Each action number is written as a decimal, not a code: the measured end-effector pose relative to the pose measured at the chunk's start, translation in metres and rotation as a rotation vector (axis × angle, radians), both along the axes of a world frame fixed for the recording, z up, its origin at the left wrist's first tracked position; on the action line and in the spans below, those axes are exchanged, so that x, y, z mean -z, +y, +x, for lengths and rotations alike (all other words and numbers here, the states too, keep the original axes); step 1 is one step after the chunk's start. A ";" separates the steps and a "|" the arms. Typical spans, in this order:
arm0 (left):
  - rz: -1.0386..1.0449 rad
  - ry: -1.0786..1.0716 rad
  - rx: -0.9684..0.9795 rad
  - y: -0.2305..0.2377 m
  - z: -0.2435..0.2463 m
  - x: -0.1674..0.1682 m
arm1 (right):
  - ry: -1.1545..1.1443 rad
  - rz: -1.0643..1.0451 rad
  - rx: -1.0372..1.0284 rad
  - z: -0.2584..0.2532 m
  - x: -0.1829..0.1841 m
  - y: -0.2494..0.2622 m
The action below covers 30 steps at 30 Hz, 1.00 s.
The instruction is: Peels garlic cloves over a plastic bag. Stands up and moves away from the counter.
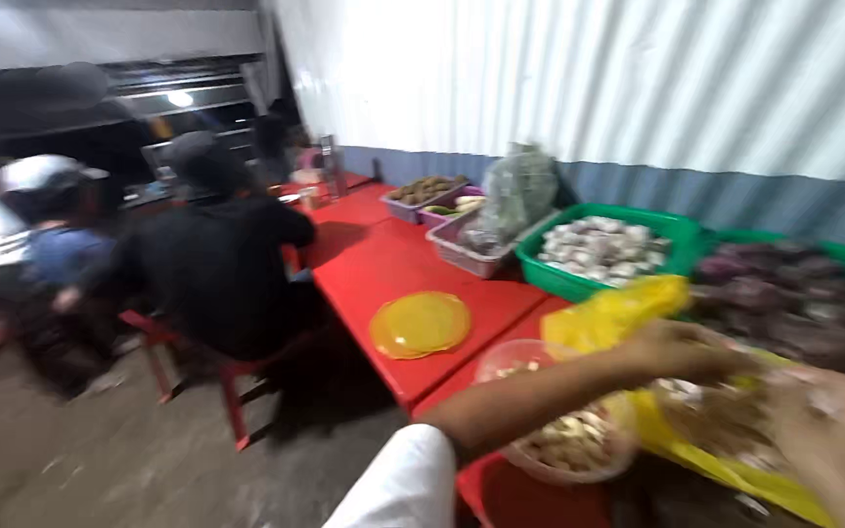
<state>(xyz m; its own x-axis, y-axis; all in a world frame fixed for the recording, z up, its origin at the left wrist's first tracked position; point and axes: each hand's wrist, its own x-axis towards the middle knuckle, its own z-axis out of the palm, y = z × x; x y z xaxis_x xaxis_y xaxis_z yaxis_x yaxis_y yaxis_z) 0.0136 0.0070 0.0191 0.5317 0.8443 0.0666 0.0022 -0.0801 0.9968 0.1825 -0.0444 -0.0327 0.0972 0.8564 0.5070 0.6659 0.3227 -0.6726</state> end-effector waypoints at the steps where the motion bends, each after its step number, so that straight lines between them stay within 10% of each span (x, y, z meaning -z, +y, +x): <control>1: 0.049 0.055 0.023 0.002 -0.006 0.001 | 0.026 0.015 0.050 -0.014 -0.013 -0.010; 15: 0.052 0.054 0.133 0.017 -0.018 0.019 | 0.224 -0.323 0.049 -0.015 -0.024 -0.003; 24: 0.552 0.183 0.024 0.005 -0.006 0.035 | 0.133 0.051 0.010 -0.022 -0.006 -0.006; 30: 0.485 0.144 0.030 0.006 -0.007 0.031 | 0.185 -0.001 -0.065 -0.008 0.000 -0.004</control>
<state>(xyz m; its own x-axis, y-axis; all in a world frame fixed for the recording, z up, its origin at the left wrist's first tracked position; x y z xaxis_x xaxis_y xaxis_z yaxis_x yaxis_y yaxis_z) 0.0067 0.0127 -0.0123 0.5879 0.7185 0.3716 0.1270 -0.5357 0.8348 0.1747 -0.0481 -0.0325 0.1329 0.8644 0.4850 0.5086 0.3605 -0.7819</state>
